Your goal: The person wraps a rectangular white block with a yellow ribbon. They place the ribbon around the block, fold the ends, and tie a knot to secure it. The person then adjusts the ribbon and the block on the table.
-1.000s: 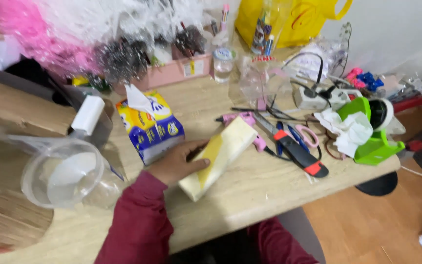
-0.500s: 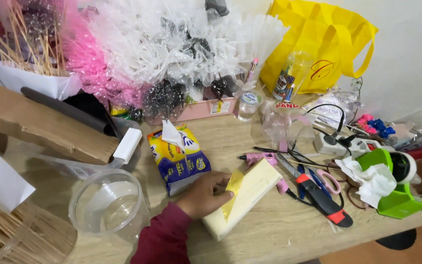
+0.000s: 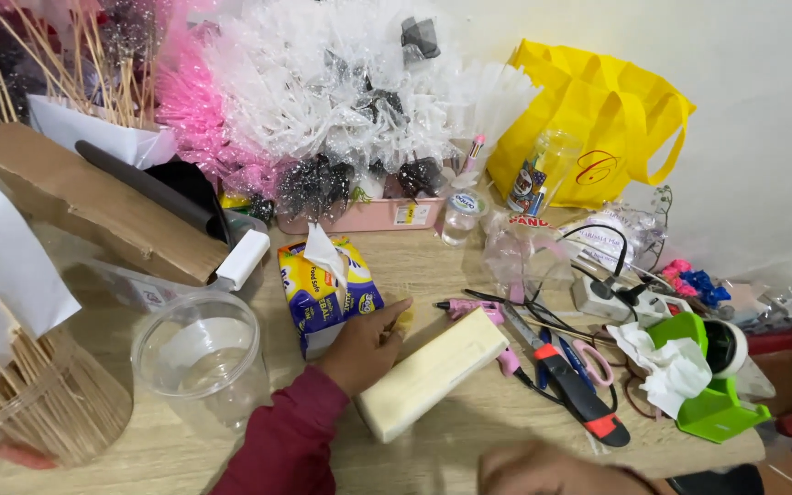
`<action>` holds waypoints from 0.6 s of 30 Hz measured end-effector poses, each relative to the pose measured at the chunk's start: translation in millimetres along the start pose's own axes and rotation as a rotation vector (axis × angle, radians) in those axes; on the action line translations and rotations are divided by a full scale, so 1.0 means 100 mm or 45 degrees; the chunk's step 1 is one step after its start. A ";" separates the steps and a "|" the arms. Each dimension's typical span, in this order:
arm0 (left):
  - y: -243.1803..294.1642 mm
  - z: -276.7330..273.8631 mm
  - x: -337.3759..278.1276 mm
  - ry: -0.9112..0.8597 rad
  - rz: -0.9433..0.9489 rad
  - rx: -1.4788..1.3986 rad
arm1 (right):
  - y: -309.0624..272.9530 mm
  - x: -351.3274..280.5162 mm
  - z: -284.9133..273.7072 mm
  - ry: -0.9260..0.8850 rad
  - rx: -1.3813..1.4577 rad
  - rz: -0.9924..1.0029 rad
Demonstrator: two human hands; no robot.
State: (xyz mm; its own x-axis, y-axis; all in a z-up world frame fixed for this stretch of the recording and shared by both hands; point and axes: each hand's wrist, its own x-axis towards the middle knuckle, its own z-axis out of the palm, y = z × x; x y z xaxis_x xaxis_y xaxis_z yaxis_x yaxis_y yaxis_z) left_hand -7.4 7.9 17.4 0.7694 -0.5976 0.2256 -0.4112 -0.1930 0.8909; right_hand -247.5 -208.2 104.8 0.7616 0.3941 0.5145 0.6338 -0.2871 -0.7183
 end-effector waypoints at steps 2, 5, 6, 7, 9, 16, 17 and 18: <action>0.13 0.00 -0.01 -0.037 -0.193 0.015 | 0.22 0.63 -0.26 -0.013 0.040 0.006; 0.15 0.00 -0.04 -0.005 -0.192 -0.082 | 0.75 1.07 -0.38 0.422 -0.118 0.117; 0.21 0.00 -0.05 0.006 -0.184 -0.067 | 0.96 1.10 -0.35 0.423 -0.114 0.097; 0.26 -0.01 -0.06 -0.003 -0.180 -0.075 | 1.17 1.15 -0.32 0.559 0.049 0.204; 0.24 -0.02 -0.04 0.002 -0.167 -0.073 | 1.47 1.22 -0.24 0.685 0.218 0.291; 0.25 -0.05 0.09 0.013 0.063 0.332 | 1.97 1.18 -0.20 0.825 0.426 0.317; 0.30 0.00 0.02 -0.045 -0.043 0.231 | 2.00 1.07 -0.16 0.824 0.515 0.254; 0.22 0.04 0.04 -0.061 -0.057 0.221 | 2.02 1.05 -0.17 0.831 0.517 0.276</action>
State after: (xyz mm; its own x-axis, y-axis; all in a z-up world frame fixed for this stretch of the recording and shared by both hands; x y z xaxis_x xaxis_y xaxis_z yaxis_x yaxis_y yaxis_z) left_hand -14.9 -1.8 36.7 0.7666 -0.6206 0.1646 -0.4584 -0.3495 0.8171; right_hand -37.3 -239.7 21.6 0.8674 -0.2607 0.4239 0.4593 0.0915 -0.8835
